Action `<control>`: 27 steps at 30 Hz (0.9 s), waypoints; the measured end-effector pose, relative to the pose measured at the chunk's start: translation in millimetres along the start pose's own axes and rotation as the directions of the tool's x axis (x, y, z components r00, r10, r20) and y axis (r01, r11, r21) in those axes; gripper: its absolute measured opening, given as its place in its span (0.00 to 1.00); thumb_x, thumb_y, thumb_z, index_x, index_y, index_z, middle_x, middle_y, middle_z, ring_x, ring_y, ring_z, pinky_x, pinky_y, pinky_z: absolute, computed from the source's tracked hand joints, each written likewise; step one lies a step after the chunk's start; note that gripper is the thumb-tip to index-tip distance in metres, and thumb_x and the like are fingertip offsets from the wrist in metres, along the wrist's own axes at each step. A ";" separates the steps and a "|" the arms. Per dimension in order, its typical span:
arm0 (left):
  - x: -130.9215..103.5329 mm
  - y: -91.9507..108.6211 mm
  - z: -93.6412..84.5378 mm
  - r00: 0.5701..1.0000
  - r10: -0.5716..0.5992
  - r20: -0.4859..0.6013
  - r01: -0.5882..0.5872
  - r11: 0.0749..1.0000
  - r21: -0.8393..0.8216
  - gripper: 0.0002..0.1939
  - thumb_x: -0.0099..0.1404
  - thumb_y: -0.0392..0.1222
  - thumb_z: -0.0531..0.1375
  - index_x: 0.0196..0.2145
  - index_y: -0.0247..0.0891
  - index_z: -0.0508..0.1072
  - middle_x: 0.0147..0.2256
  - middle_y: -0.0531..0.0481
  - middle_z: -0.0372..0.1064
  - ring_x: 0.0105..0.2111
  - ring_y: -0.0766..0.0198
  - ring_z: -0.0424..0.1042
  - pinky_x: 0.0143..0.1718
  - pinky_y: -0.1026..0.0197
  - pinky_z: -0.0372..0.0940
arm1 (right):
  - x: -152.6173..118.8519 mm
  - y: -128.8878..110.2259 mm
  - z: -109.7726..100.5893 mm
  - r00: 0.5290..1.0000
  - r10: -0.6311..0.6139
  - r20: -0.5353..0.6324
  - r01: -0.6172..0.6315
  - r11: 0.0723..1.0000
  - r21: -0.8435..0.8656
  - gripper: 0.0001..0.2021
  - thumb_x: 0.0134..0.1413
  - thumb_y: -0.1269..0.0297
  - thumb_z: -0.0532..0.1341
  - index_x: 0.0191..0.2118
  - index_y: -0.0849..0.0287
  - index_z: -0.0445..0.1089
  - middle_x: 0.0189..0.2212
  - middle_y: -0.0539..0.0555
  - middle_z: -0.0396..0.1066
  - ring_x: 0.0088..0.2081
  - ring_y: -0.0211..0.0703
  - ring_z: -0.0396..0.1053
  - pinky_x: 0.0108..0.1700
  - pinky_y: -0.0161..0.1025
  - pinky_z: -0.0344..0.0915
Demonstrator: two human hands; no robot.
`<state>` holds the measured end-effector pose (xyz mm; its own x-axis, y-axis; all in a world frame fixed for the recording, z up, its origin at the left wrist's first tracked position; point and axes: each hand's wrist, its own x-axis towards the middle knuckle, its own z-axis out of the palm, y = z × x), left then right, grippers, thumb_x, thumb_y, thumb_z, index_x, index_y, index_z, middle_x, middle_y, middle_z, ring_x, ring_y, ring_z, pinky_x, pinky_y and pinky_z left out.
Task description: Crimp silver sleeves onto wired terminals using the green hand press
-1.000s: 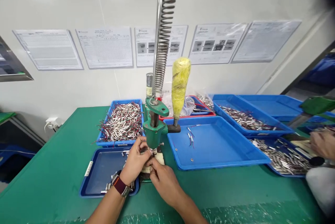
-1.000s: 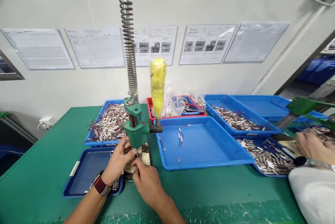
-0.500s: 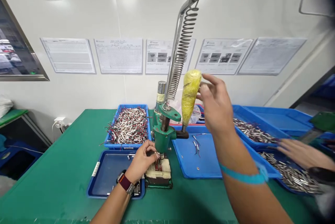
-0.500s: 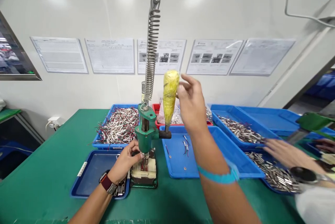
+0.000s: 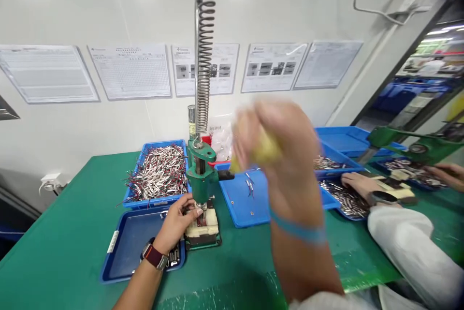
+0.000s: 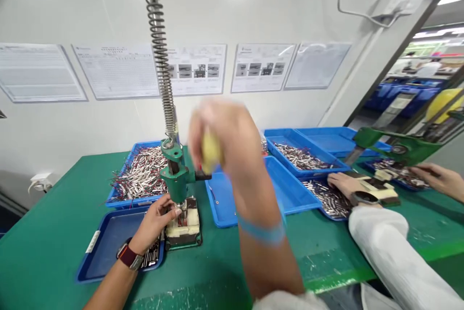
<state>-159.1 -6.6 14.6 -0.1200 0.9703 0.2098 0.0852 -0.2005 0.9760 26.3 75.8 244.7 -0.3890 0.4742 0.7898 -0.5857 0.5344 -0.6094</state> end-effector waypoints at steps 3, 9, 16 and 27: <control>-1.1 0.9 0.8 1.000 -0.023 -0.008 0.023 1.000 0.012 0.18 0.62 0.46 0.65 0.48 0.39 0.74 0.37 0.49 0.72 0.37 0.60 0.69 0.42 0.60 0.62 | -28.5 -17.5 11.9 0.994 -0.094 -0.053 0.095 0.995 0.006 0.17 0.61 0.58 0.58 0.23 0.59 0.69 0.17 0.49 0.65 0.17 0.35 0.63 0.20 0.34 0.61; -3.0 0.5 4.8 0.997 -0.076 -0.034 0.074 0.995 -0.061 0.18 0.62 0.48 0.64 0.48 0.40 0.74 0.40 0.47 0.74 0.42 0.56 0.70 0.47 0.57 0.62 | -41.6 49.2 -49.9 0.995 0.087 -0.046 -0.095 0.972 -0.214 0.28 0.61 0.40 0.53 0.56 0.55 0.63 0.41 0.55 0.74 0.38 0.42 0.74 0.39 0.40 0.71; -3.8 -2.0 16.7 0.987 -0.004 -0.161 -0.004 0.999 -0.048 0.13 0.61 0.48 0.65 0.42 0.42 0.78 0.53 0.45 0.70 0.57 0.51 0.64 0.60 0.55 0.54 | -131.1 159.7 -175.3 0.738 0.583 -0.339 -0.545 0.219 -0.809 0.08 0.54 0.60 0.65 0.32 0.59 0.72 0.28 0.55 0.74 0.36 0.47 0.72 0.40 0.41 0.66; 19.6 26.8 -44.9 0.725 0.328 -0.605 -0.109 0.923 0.370 0.21 0.63 0.48 0.62 0.53 0.44 0.70 0.52 0.46 0.68 0.49 0.57 0.68 0.49 0.59 0.63 | -166.2 196.5 -182.5 0.575 0.790 -0.213 -0.464 0.100 -0.880 0.03 0.46 0.72 0.62 0.29 0.61 0.72 0.25 0.53 0.72 0.27 0.40 0.67 0.32 0.35 0.58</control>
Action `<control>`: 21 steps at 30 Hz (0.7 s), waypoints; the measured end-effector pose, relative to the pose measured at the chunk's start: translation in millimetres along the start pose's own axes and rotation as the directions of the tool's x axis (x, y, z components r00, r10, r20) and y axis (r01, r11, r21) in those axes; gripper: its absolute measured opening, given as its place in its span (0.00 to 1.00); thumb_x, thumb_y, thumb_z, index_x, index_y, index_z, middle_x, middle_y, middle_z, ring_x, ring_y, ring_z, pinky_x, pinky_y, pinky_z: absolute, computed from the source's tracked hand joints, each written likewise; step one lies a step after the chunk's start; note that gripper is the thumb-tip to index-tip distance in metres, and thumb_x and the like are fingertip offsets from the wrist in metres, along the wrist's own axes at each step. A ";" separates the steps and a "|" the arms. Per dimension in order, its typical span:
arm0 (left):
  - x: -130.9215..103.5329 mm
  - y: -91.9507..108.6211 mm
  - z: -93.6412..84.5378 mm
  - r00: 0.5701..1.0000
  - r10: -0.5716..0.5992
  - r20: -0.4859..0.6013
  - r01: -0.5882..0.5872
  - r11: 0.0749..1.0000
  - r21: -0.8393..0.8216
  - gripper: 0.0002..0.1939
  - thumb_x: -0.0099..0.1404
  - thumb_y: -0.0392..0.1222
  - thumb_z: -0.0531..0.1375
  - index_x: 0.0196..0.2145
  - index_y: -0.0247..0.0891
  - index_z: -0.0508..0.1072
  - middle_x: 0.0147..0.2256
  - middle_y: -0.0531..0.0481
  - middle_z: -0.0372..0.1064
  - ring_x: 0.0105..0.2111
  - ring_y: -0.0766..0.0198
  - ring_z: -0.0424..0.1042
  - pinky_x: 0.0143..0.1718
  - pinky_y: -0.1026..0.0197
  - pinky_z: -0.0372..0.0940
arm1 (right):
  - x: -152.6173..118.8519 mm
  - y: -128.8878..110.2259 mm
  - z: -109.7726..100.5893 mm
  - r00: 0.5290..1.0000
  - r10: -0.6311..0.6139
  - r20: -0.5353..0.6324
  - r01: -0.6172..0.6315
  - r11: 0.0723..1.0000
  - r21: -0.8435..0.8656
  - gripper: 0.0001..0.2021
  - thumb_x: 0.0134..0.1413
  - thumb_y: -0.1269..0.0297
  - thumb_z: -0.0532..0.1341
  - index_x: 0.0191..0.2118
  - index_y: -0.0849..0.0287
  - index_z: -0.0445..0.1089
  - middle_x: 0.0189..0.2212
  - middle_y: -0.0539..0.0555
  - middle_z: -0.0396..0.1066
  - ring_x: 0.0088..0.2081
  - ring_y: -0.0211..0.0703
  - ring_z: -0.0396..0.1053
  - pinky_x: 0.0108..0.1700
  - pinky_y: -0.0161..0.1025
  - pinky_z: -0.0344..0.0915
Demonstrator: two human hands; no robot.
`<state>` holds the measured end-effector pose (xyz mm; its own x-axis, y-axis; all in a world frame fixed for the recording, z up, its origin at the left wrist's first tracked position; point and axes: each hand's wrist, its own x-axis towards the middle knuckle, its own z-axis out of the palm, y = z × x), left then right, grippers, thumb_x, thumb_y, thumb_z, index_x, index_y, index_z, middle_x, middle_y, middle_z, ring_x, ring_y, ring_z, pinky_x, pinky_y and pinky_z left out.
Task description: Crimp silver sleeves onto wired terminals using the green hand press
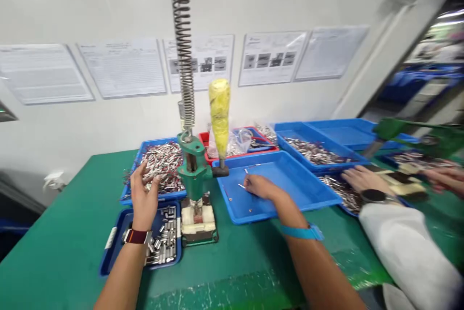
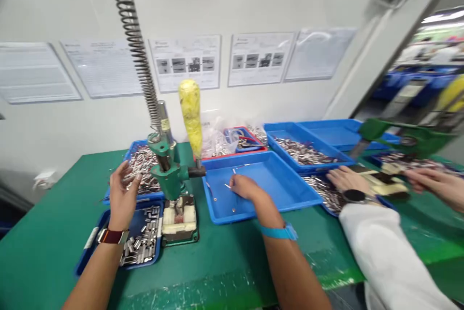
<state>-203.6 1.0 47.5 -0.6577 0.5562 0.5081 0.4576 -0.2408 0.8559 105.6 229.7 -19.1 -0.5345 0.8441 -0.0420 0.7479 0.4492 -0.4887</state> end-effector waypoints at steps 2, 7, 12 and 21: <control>6.9 -6.3 -27.8 0.998 0.017 0.059 -0.029 0.977 0.211 0.18 0.64 0.49 0.59 0.50 0.41 0.73 0.43 0.46 0.72 0.42 0.57 0.71 0.43 0.58 0.64 | -1.8 -4.5 3.5 0.998 -0.046 0.041 0.045 0.999 0.008 0.04 0.46 0.73 0.60 0.29 0.61 0.72 0.25 0.53 0.72 0.27 0.40 0.66 0.31 0.35 0.56; -11.5 -31.5 -65.6 0.855 -0.269 0.444 0.108 0.929 0.355 0.15 0.64 0.49 0.57 0.40 0.38 0.77 0.24 0.51 0.71 0.24 0.59 0.69 0.29 0.61 0.60 | -6.5 -13.8 0.2 0.993 -0.112 0.037 0.110 0.992 0.064 0.06 0.52 0.67 0.58 0.35 0.62 0.70 0.28 0.54 0.73 0.29 0.41 0.67 0.31 0.34 0.57; -26.3 -41.6 -59.2 0.808 -0.225 0.545 -0.089 0.867 0.491 0.11 0.63 0.41 0.57 0.40 0.41 0.78 0.35 0.47 0.73 0.33 0.56 0.71 0.37 0.58 0.60 | -8.1 -13.6 -3.1 0.995 -0.095 0.017 0.094 0.993 0.074 0.06 0.49 0.67 0.58 0.34 0.61 0.68 0.27 0.53 0.72 0.28 0.40 0.67 0.30 0.34 0.57; -24.9 -52.3 -58.0 0.757 -0.271 0.594 -0.198 0.772 0.605 0.06 0.59 0.34 0.55 0.32 0.38 0.71 0.30 0.48 0.68 0.31 0.56 0.67 0.35 0.58 0.56 | -14.4 -16.7 -7.1 0.994 -0.098 -0.041 0.100 0.994 0.054 0.15 0.54 0.66 0.58 0.47 0.62 0.72 0.38 0.55 0.76 0.40 0.43 0.71 0.41 0.33 0.62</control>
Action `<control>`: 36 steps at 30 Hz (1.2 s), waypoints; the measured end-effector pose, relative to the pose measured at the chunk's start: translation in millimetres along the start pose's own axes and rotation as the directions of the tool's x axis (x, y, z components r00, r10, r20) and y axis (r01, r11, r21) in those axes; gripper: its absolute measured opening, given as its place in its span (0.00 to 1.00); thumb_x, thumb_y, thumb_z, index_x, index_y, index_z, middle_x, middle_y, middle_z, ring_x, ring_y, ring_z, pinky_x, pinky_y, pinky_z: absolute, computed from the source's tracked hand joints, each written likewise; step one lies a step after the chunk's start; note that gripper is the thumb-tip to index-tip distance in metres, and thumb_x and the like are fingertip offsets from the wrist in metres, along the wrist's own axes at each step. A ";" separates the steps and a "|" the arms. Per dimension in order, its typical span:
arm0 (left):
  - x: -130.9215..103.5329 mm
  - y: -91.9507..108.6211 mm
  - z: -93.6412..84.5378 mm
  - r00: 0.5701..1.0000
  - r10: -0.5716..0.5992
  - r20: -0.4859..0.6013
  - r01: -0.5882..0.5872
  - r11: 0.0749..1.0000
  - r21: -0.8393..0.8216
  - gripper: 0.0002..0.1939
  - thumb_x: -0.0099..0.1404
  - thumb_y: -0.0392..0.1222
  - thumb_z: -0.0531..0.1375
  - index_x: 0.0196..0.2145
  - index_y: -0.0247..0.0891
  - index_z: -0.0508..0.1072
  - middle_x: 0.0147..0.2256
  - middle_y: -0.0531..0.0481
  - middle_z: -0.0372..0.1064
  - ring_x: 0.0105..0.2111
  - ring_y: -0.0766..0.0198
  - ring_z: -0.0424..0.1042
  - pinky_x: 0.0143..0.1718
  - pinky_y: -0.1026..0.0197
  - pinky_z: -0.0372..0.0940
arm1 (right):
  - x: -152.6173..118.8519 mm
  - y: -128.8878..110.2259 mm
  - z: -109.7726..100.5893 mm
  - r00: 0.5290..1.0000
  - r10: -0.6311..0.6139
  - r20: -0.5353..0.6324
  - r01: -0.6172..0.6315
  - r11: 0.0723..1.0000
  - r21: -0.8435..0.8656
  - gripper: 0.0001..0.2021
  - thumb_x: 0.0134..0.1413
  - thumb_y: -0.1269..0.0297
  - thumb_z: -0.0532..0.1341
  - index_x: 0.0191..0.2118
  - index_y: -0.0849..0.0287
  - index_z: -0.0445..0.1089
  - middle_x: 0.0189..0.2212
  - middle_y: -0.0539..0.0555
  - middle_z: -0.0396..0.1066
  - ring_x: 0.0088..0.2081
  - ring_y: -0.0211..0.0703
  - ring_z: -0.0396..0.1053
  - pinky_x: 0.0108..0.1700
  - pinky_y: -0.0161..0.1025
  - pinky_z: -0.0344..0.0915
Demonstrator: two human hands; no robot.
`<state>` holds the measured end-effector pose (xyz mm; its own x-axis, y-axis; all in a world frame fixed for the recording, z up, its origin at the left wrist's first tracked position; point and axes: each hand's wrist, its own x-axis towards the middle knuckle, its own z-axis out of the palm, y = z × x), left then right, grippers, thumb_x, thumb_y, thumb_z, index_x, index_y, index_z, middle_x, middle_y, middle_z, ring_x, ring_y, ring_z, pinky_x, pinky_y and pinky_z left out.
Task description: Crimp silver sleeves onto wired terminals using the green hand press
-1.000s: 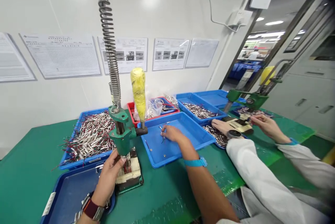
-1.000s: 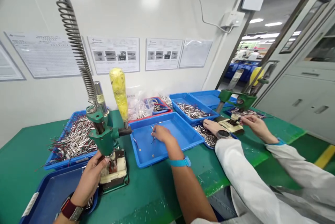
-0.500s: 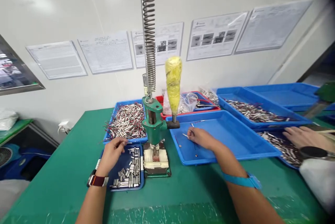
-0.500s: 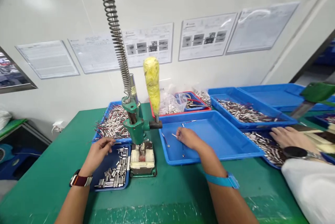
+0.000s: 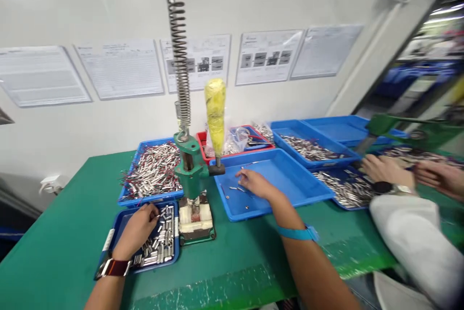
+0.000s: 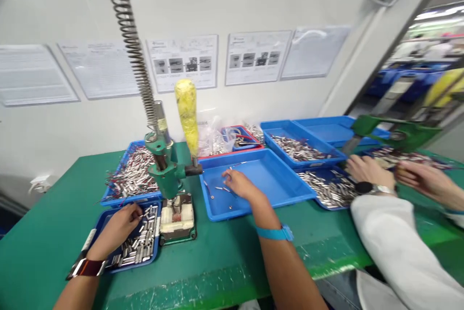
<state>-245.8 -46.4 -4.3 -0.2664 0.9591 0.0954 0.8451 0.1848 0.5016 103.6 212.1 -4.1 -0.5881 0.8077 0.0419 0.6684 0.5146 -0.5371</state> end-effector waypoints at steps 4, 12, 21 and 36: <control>-1.5 6.3 -4.1 0.998 -0.056 0.001 0.055 0.982 -0.179 0.02 0.56 0.39 0.59 0.28 0.39 0.69 0.26 0.51 0.65 0.28 0.58 0.64 0.32 0.59 0.56 | -1.0 10.2 -0.5 0.996 0.090 -0.020 -0.090 0.995 -0.033 0.12 0.54 0.63 0.61 0.43 0.61 0.74 0.36 0.55 0.76 0.36 0.43 0.72 0.37 0.34 0.61; 15.9 85.0 -28.2 0.994 -0.105 -0.021 0.023 0.404 -0.914 0.19 0.53 0.48 0.71 0.41 0.42 0.74 0.32 0.53 0.68 0.29 0.65 0.65 0.26 0.67 0.60 | 0.3 6.8 15.2 0.999 0.026 -0.035 -0.025 0.999 0.045 0.05 0.43 0.73 0.64 0.30 0.59 0.72 0.28 0.52 0.75 0.33 0.43 0.71 0.36 0.34 0.60; 23.1 90.1 6.5 0.998 -0.061 0.026 0.040 0.243 -0.969 0.14 0.58 0.45 0.69 0.39 0.36 0.74 0.29 0.49 0.72 0.30 0.65 0.69 0.32 0.66 0.65 | -12.3 -13.6 -2.3 0.897 0.052 -0.439 0.123 0.925 0.360 0.12 0.63 0.55 0.52 0.44 0.58 0.60 0.38 0.56 0.74 0.38 0.42 0.73 0.39 0.36 0.67; 20.4 94.7 26.0 0.999 -0.050 0.000 0.007 0.129 -0.992 0.11 0.61 0.45 0.67 0.32 0.37 0.70 0.25 0.55 0.64 0.26 0.69 0.62 0.28 0.67 0.58 | -79.8 -112.7 60.2 0.966 0.043 -0.254 0.175 0.615 0.769 0.17 0.63 0.49 0.54 0.45 0.59 0.66 0.37 0.55 0.74 0.19 0.31 0.61 0.21 0.32 0.58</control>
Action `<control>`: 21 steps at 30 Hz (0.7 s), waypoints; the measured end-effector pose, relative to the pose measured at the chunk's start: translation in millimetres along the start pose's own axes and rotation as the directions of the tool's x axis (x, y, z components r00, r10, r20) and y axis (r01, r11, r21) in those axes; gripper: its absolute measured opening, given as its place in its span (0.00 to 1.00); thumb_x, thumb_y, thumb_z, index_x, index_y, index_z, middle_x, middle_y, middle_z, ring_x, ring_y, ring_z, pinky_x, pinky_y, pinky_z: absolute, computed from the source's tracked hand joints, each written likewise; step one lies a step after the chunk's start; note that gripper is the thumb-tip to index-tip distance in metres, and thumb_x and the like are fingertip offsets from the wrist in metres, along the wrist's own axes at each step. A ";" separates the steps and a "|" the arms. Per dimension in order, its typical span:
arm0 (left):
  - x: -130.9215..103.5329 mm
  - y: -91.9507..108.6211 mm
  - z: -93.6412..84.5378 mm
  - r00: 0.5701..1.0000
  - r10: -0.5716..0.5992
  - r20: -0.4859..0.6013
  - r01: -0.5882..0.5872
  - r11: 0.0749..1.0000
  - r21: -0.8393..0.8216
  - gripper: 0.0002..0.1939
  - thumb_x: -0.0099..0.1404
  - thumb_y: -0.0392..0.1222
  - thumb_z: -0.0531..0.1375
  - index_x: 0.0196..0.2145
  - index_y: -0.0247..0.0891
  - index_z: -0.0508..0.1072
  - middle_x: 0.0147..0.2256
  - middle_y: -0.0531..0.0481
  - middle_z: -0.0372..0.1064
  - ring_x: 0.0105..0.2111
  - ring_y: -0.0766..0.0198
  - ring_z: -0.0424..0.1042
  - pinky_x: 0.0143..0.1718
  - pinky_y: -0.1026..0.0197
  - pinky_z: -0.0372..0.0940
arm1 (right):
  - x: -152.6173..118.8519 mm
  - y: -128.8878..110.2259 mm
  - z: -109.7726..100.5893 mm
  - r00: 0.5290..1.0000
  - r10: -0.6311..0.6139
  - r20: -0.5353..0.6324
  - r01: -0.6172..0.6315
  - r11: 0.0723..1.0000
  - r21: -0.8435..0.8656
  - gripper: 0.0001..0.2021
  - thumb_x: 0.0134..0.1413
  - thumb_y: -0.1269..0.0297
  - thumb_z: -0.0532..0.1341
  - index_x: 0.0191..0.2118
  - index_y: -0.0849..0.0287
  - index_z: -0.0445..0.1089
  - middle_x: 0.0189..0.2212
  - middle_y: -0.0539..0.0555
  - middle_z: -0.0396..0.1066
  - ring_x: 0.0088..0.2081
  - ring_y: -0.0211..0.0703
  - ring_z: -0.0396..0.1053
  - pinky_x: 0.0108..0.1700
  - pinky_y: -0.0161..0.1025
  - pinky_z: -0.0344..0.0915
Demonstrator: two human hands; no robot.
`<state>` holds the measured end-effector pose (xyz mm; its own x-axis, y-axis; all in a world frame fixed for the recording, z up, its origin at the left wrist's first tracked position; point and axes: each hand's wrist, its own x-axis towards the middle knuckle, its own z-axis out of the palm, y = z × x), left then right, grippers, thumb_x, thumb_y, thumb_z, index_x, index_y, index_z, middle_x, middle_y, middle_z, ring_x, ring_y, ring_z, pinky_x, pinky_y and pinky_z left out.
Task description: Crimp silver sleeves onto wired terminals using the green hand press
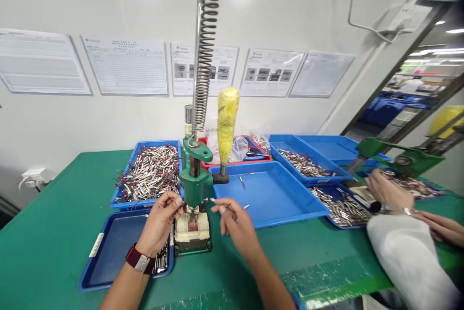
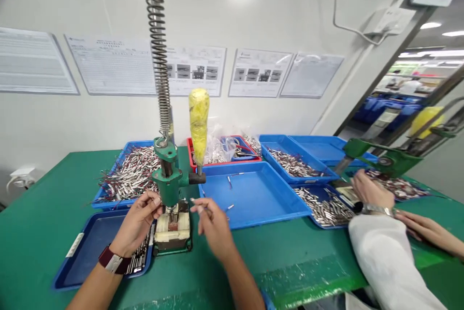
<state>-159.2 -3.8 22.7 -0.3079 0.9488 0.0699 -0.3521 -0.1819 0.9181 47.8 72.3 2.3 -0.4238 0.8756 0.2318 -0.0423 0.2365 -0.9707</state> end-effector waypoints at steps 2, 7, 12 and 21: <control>0.8 -2.4 -0.1 0.999 0.027 -0.029 -0.028 1.000 -0.005 0.11 0.59 0.45 0.68 0.32 0.37 0.71 0.26 0.55 0.64 0.27 0.69 0.63 0.28 0.67 0.57 | -17.2 1.0 26.1 1.000 -0.011 0.011 0.012 0.998 -0.069 0.16 0.65 0.52 0.51 0.46 0.59 0.67 0.39 0.56 0.74 0.20 0.32 0.62 0.23 0.33 0.61; 1.6 -5.5 -1.4 0.996 0.080 -0.048 -0.079 0.997 0.007 0.09 0.60 0.44 0.67 0.31 0.37 0.72 0.28 0.54 0.64 0.30 0.68 0.63 0.33 0.65 0.58 | -25.0 -8.9 55.8 0.986 -0.111 0.121 0.146 0.928 -0.342 0.15 0.67 0.62 0.48 0.47 0.57 0.70 0.41 0.56 0.75 0.27 0.38 0.69 0.32 0.36 0.65; -1.6 -5.0 -2.9 0.993 0.106 -0.043 -0.105 0.994 0.030 0.07 0.61 0.42 0.66 0.33 0.37 0.73 0.30 0.54 0.65 0.32 0.67 0.63 0.36 0.65 0.59 | -23.7 -7.1 61.3 0.974 -0.067 0.215 0.158 0.883 -0.441 0.15 0.64 0.70 0.47 0.45 0.59 0.70 0.36 0.55 0.74 0.38 0.42 0.71 0.41 0.36 0.64; -5.6 -10.9 11.8 0.989 0.103 0.107 -0.110 0.992 0.063 0.11 0.63 0.42 0.64 0.43 0.40 0.71 0.37 0.51 0.70 0.37 0.65 0.67 0.40 0.64 0.61 | -20.3 -11.8 63.5 0.941 0.068 0.332 0.132 0.827 -0.546 0.16 0.53 0.79 0.50 0.38 0.58 0.72 0.28 0.51 0.73 0.29 0.39 0.67 0.33 0.32 0.55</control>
<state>-143.2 -4.1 16.9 -0.2465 0.9471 0.2057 -0.2597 -0.2690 0.9275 -0.5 25.0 5.1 -0.7017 0.7004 0.1308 0.4031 0.5416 -0.7377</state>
